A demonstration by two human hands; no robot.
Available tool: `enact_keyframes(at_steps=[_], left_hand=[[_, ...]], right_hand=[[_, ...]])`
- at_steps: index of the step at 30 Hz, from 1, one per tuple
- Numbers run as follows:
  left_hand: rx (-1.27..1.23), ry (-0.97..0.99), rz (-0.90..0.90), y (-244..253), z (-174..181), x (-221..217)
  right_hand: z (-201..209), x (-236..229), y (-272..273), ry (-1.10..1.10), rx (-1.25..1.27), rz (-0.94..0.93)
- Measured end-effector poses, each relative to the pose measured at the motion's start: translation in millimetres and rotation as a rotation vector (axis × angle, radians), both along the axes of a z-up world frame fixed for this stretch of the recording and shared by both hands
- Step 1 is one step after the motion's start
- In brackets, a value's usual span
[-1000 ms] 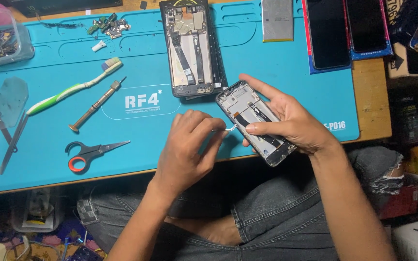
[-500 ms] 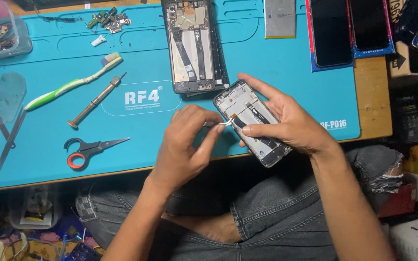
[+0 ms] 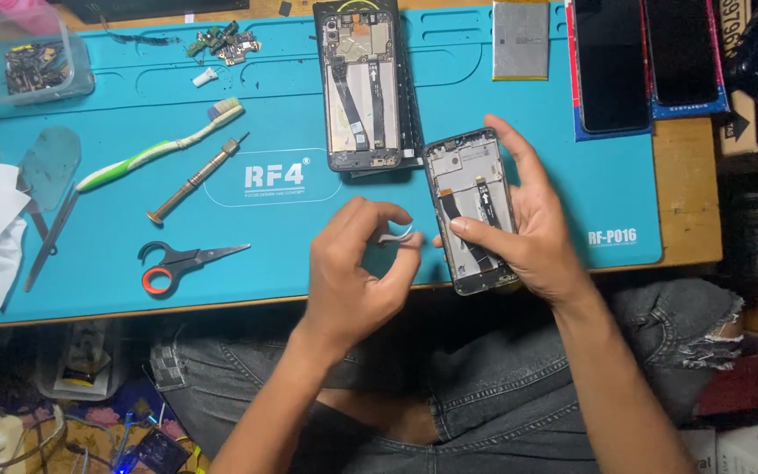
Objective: The person sits on the floor and handles a small blue circuit board, connecting it to a power bank to test it. They then move to a workbench and use tweezers to manipulate a thin wire on a disassembled smartphone chassis.
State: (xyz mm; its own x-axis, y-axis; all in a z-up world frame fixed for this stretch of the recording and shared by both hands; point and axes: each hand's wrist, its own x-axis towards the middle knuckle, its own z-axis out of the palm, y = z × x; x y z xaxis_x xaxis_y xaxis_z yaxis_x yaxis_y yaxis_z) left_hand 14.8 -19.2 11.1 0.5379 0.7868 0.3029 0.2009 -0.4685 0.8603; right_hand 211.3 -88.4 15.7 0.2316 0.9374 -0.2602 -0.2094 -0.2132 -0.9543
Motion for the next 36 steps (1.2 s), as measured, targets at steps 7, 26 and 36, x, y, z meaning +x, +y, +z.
enact_keyframes(at_steps=[7, 26, 36], left_hand=[[-0.086, 0.035, 0.318, -19, -4, 37], [-0.259, 0.21, 0.398, -19, 20, 56], [-0.441, 0.302, 0.444, -20, 33, 58]], right_hand=[[-3, -8, -5, -0.127, 0.128, -0.088], [-3, -5, -13, -0.129, 0.146, -0.129], [5, 7, -18, -0.346, 0.083, -0.242]])
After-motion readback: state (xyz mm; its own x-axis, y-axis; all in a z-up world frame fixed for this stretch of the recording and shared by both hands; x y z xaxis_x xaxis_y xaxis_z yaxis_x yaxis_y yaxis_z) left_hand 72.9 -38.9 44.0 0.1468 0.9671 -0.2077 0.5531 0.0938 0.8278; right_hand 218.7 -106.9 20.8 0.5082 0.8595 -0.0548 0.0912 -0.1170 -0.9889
